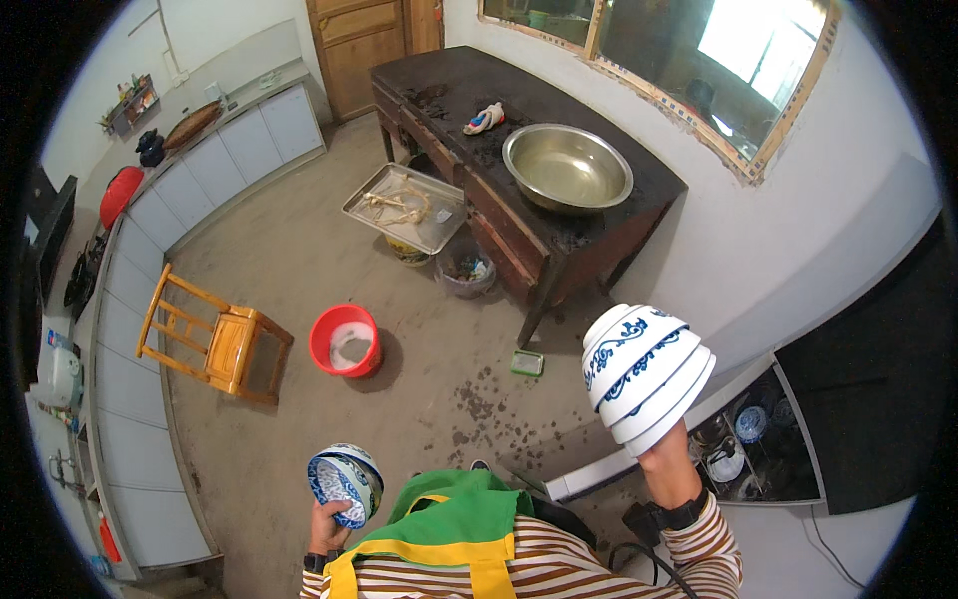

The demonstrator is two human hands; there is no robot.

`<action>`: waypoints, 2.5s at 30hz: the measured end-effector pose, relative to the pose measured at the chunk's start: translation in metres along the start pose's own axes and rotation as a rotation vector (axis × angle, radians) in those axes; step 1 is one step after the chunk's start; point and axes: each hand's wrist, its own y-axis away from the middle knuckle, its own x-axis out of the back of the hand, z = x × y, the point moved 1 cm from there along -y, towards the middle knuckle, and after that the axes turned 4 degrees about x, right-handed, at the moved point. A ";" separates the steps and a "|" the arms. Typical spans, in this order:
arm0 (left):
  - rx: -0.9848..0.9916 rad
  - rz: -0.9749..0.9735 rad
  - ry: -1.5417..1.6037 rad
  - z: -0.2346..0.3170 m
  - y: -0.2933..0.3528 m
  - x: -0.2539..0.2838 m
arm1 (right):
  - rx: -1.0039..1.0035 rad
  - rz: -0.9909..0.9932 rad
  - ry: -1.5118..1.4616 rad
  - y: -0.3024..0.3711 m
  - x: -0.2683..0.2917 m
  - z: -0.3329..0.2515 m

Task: The person moves glass cups and a mug between a sterilization cabinet and a basin of water, rinsing them by hand.

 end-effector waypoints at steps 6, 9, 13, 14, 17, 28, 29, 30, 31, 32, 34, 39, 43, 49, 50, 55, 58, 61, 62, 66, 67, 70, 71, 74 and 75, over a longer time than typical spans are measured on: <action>0.122 -0.051 -0.044 0.002 -0.028 0.008 | 0.080 0.182 0.125 0.031 -0.011 0.000; 0.122 -0.098 -0.095 0.006 -0.046 0.011 | 0.113 0.224 0.155 0.039 -0.020 0.000; 0.096 -0.178 -0.017 0.008 -0.063 0.016 | 0.108 0.335 0.182 0.044 -0.032 -0.001; 0.081 -0.194 0.000 0.008 -0.063 0.016 | 0.137 0.345 0.194 0.040 -0.027 0.000; 0.031 -0.228 0.020 0.001 -0.060 0.014 | 0.173 0.287 0.283 0.037 -0.018 -0.003; 0.032 -0.338 0.006 -0.024 -0.051 -0.009 | 0.234 0.202 0.348 0.038 -0.007 -0.020; 0.020 -0.351 -0.001 -0.020 -0.049 -0.014 | 0.252 0.221 0.334 0.039 -0.009 -0.020; 0.017 -0.358 0.003 -0.011 -0.044 -0.021 | 0.256 0.206 0.340 0.038 -0.011 -0.023; 0.011 -0.381 0.004 -0.004 -0.041 -0.025 | 0.266 0.188 0.340 0.040 -0.014 -0.024; 0.006 -0.405 0.006 0.003 -0.038 -0.028 | 0.277 0.172 0.340 0.042 -0.019 -0.024; 0.012 -0.399 -0.025 0.009 -0.037 -0.024 | 0.305 0.155 0.296 0.043 -0.019 -0.022; -0.045 -0.452 0.016 0.026 -0.035 -0.039 | 0.377 0.162 0.196 0.052 -0.025 -0.024; -0.021 -0.553 -0.021 0.046 -0.023 -0.057 | 0.371 0.271 0.310 0.075 -0.038 -0.026; 0.023 -0.658 -0.083 0.067 -0.020 -0.070 | 0.345 0.309 0.405 0.132 -0.059 -0.018; 0.031 -0.715 -0.084 0.070 -0.023 -0.071 | 0.323 0.306 0.386 0.135 -0.045 -0.016; 0.008 -0.838 -0.117 0.082 -0.031 -0.083 | 0.370 0.484 0.366 0.166 -0.054 0.021; 0.020 -0.928 -0.108 0.086 -0.033 -0.086 | 0.446 0.542 0.425 0.195 -0.053 0.046; 0.020 -0.997 -0.092 0.086 -0.035 -0.085 | 0.512 0.569 0.435 0.217 -0.040 0.078; 0.015 -1.026 -0.093 0.085 -0.037 -0.085 | 0.532 0.596 0.452 0.224 -0.037 0.089; 0.018 -1.082 -0.141 0.099 -0.016 -0.081 | 0.620 0.667 0.551 0.265 -0.029 0.136; -0.012 -1.089 -0.144 0.100 -0.022 -0.086 | 0.677 0.646 0.583 0.262 -0.028 0.146; -0.061 -1.106 -0.171 0.098 -0.014 -0.085 | 0.782 0.656 0.680 0.293 -0.029 0.185; -0.047 -1.117 -0.199 0.104 -0.001 -0.083 | 0.802 0.663 0.710 0.307 -0.033 0.196; -0.237 -1.220 -0.211 0.117 0.013 -0.087 | 0.891 0.639 0.784 0.324 -0.053 0.225; -0.261 -1.220 -0.241 0.122 0.023 -0.085 | 0.908 0.670 0.822 0.331 -0.057 0.237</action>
